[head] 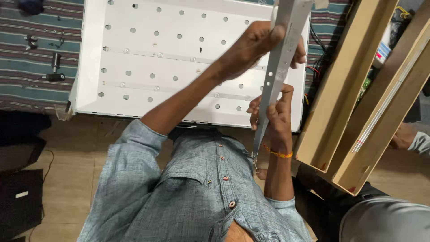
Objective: The person works on a white LED light panel resting on their lap, pressing LED strip segments into the panel channels. They then pick up a long aluminum profile, align and fit a small connector piece onto it, and reposition the panel. At the end they carry a taped cardboard box to a shelf and set it down.
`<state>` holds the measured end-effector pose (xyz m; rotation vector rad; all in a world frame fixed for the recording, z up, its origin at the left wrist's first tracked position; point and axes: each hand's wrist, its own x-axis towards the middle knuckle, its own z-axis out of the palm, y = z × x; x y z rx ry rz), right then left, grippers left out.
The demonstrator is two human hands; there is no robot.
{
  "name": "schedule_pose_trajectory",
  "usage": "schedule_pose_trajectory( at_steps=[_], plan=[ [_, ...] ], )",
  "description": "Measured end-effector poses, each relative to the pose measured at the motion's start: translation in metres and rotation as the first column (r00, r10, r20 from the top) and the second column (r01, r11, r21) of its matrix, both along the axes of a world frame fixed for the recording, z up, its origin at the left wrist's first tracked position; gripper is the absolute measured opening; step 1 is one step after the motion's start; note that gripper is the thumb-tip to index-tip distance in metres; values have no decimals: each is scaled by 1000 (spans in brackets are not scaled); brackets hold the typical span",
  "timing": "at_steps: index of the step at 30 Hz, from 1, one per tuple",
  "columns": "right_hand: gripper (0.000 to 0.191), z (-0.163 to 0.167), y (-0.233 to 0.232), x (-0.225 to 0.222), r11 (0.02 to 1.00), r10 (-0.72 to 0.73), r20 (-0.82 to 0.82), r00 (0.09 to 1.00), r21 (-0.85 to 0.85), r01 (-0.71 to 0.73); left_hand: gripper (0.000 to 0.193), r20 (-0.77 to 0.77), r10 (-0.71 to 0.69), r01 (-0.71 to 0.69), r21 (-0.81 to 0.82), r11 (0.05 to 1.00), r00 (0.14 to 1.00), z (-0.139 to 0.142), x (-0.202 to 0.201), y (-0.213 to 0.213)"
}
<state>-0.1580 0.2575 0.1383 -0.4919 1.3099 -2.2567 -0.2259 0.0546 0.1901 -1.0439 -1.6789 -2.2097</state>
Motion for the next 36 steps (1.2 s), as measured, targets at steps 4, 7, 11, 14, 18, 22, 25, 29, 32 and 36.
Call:
schedule_pose_trajectory(
  at_steps=[4,7,11,14,18,22,25,29,32,36],
  plan=[
    [43,5,-2,-2,992,-46,-74,996,111,54,71,133,-29,-8,267,964,991,4,6,28],
    [39,0,-7,-4,954,-158,-243,957,213,212,69,146,-31,-34,425,905,989,7,4,38],
    [33,-17,-17,-14,898,-278,-461,843,186,398,61,177,42,-123,476,871,983,1,5,31],
    [31,-21,-25,-16,851,-306,-621,721,162,500,60,195,147,-221,443,869,970,-1,18,25],
    [39,3,-41,-13,809,-394,-782,483,-45,587,51,186,335,-383,401,832,924,7,39,19],
    [56,56,-62,-25,854,-376,-847,375,-159,496,51,233,338,-407,406,818,912,12,65,12],
    [56,89,-82,-29,932,-303,-806,509,-139,335,52,286,381,-467,365,805,879,12,79,5],
    [59,104,-101,-16,949,-261,-798,544,-108,297,54,256,536,-585,180,791,804,13,87,3],
    [49,103,-115,-19,910,-327,-830,452,-147,389,54,221,599,-635,158,757,769,13,98,-2],
    [38,94,-118,-26,968,-250,-738,627,-181,173,52,188,669,-688,64,722,719,13,119,-15]
  ],
)
